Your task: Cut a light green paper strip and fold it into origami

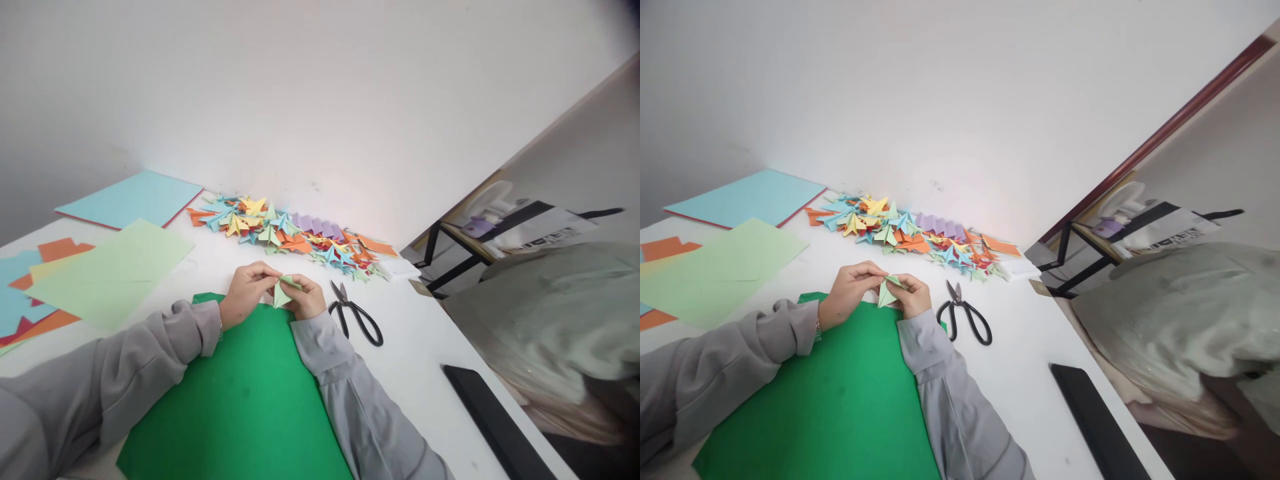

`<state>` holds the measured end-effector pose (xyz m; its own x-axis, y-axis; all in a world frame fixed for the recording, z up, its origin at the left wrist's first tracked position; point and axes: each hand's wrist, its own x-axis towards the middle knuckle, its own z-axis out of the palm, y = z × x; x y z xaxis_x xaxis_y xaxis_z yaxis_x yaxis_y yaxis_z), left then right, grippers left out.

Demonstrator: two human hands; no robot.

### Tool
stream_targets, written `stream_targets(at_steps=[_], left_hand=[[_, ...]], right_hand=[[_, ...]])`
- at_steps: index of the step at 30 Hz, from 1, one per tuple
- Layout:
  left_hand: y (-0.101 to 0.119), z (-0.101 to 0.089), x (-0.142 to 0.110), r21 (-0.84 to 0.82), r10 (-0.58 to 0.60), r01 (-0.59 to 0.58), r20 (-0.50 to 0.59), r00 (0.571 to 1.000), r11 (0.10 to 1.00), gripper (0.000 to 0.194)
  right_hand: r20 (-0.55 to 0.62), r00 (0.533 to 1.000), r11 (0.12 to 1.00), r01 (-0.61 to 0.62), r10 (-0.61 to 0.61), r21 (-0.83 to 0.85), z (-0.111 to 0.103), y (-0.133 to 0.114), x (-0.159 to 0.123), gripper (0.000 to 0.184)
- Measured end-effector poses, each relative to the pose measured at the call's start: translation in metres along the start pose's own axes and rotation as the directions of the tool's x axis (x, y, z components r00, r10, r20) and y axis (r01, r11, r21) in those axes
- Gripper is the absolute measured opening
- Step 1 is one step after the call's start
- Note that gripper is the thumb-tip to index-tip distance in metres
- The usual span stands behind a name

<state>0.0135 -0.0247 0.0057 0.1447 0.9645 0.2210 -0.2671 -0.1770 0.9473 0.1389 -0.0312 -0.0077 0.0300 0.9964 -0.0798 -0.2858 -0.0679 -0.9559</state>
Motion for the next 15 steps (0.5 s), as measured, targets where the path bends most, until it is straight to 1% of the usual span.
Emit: stream_targets(at_steps=[4, 7, 10, 15], left_hand=[[-0.001, 0.0, 0.002, -0.004, -0.039, 0.038, -0.055, 0.998, 0.999, 0.007], [-0.004, -0.001, 0.004, -0.052, -0.078, 0.072, -0.133, 0.988, 0.996, 0.008], [-0.006, -0.002, 0.007, -0.118, -0.115, 0.095, -0.178, 0.977, 0.988, 0.009], [-0.007, -0.003, 0.007, -0.14, -0.141, 0.116, -0.187, 0.972, 0.983, 0.01]], right_hand=[[0.059, 0.998, 0.999, -0.004, 0.001, 0.051, -0.003, 0.0, 0.002, 0.02], [0.11, 0.994, 0.99, -0.027, 0.012, 0.141, -0.007, 0.001, 0.006, 0.025], [0.148, 0.989, 0.979, -0.06, 0.031, 0.194, -0.01, 0.002, 0.01, 0.03], [0.121, 0.993, 0.978, -0.04, 0.015, 0.205, -0.008, 0.003, 0.01, 0.023]])
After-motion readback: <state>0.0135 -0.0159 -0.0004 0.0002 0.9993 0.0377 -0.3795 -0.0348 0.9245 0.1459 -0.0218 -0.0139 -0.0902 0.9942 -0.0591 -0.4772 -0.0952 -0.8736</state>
